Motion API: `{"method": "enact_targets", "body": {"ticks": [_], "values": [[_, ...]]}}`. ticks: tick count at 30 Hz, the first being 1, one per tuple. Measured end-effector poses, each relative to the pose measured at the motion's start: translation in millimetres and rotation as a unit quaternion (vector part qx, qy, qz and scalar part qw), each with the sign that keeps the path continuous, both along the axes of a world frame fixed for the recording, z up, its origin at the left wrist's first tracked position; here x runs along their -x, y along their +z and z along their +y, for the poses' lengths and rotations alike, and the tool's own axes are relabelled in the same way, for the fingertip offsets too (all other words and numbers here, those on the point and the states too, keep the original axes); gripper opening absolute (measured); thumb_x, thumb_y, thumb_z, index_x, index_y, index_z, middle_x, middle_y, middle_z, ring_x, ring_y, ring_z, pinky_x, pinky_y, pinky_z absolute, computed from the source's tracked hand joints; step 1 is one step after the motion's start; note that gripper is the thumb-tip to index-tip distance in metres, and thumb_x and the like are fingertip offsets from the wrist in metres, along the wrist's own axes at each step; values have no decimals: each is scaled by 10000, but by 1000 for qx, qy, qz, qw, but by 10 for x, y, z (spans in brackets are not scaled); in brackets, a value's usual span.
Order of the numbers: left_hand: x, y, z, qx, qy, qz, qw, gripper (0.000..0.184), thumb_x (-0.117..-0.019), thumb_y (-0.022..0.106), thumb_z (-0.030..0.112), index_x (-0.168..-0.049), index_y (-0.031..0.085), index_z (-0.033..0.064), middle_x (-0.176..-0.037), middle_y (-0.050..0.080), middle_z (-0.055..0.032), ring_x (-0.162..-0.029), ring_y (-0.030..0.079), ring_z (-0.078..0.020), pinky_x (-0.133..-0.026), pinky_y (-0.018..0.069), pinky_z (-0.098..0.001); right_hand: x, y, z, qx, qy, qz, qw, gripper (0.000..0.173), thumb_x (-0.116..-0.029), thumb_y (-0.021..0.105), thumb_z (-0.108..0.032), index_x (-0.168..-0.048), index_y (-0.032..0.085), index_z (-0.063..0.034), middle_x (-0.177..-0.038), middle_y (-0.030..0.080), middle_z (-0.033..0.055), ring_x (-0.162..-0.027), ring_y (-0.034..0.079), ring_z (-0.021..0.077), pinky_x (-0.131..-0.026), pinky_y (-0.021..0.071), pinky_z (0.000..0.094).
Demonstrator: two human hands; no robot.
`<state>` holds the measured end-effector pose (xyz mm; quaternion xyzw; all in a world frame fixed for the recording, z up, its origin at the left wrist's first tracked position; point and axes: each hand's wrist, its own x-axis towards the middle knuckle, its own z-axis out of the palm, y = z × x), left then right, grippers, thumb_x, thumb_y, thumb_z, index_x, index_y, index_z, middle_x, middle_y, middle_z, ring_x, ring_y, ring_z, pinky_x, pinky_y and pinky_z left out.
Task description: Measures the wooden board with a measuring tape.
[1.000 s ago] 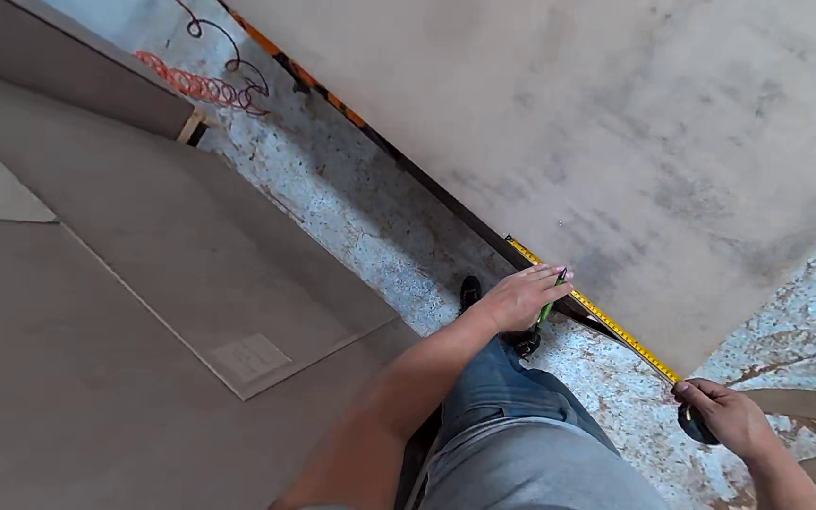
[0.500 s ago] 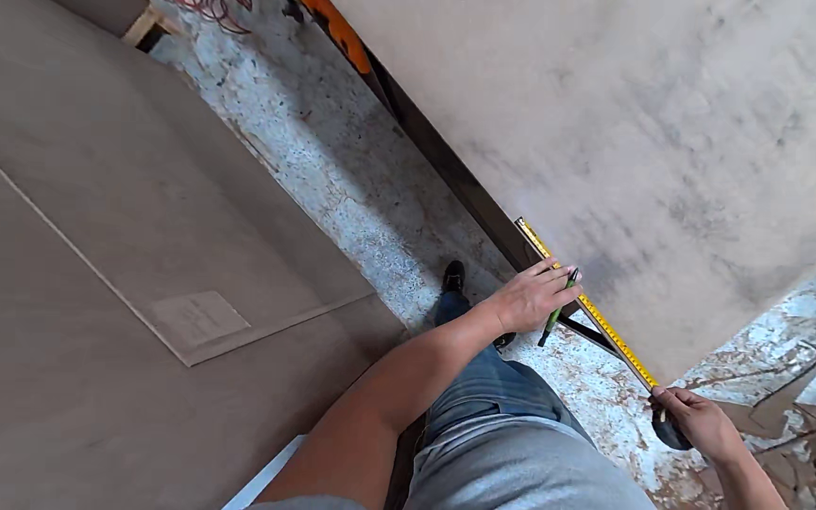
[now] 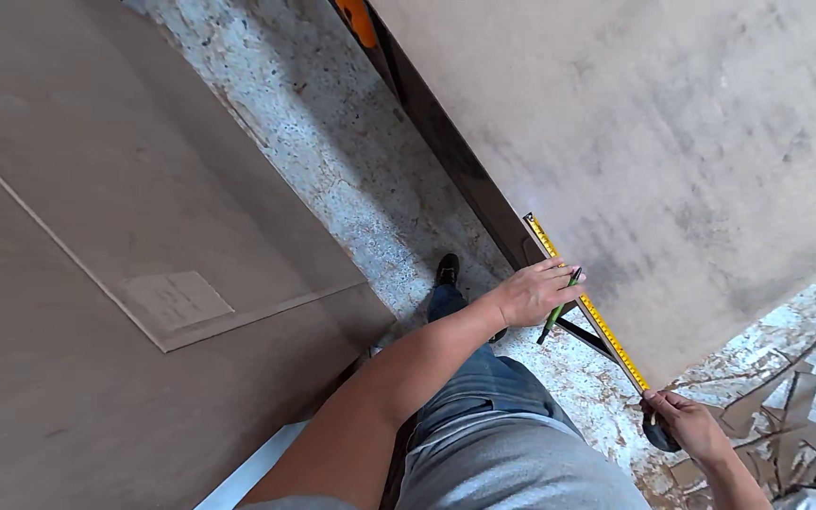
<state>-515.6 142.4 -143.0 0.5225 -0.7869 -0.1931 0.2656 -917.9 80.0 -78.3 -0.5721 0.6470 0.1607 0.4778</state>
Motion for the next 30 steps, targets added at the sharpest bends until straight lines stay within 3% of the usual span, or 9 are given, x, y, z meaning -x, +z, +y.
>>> {"method": "enact_targets", "body": {"ticks": [3,6,9,13,17,24,30], "values": [[-32,-45,49,-3,-2,5,1000,470,-931,611,-4,-1396,631,60,-1506,567,-121,-1484,432,-265,-1282,263,-444,-137,88,-1,-10,15,25,1000,339,-1063,567,-365,-975,749,-93,-820,716,55,-682,637,175,-670,538,419],[-13,-32,30,3,-7,-22,1000,440,-980,539,47,-1415,604,50,-1515,557,-115,-1475,443,-250,-1270,288,-442,-95,91,30,-11,9,23,1000,354,-1064,555,-401,-1032,754,-110,-865,725,77,-754,670,220,-742,562,494],[5,19,18,-25,-6,-39,999,442,-986,526,49,-1422,596,49,-1543,531,-108,-1485,432,-251,-1270,290,-465,70,-15,39,4,50,-6,999,363,-1045,556,-439,-997,747,-134,-889,729,84,-837,699,254,-806,561,561],[10,37,-12,-29,0,-57,998,405,-984,530,77,-1377,624,49,-1514,559,-117,-1453,477,-285,-1251,319,-482,222,-88,111,17,38,-66,997,253,-1021,592,-376,-1025,759,-185,-900,740,38,-847,704,199,-807,564,522],[-19,63,-38,-34,-20,-72,997,427,-954,536,63,-1371,621,34,-1514,559,-120,-1451,478,-304,-1245,327,-492,274,-104,144,35,22,-94,995,260,-1028,574,-354,-988,777,-197,-863,740,7,-807,695,164,-775,554,490],[12,110,-62,-49,-19,-84,995,471,-919,546,38,-1385,604,20,-1502,568,-135,-1454,474,-306,-1244,319,-501,290,-55,88,44,70,-70,994,279,-1056,540,-396,-1048,775,-247,-927,748,4,-889,701,176,-831,543,511],[18,128,-56,-55,-10,-95,994,461,-927,539,52,-1383,608,23,-1510,563,-121,-1455,474,-296,-1249,309,-488,253,-24,122,70,97,-57,991,303,-1066,506,-394,-1059,759,-225,-902,741,27,-861,705,207,-800,548,527]]}}
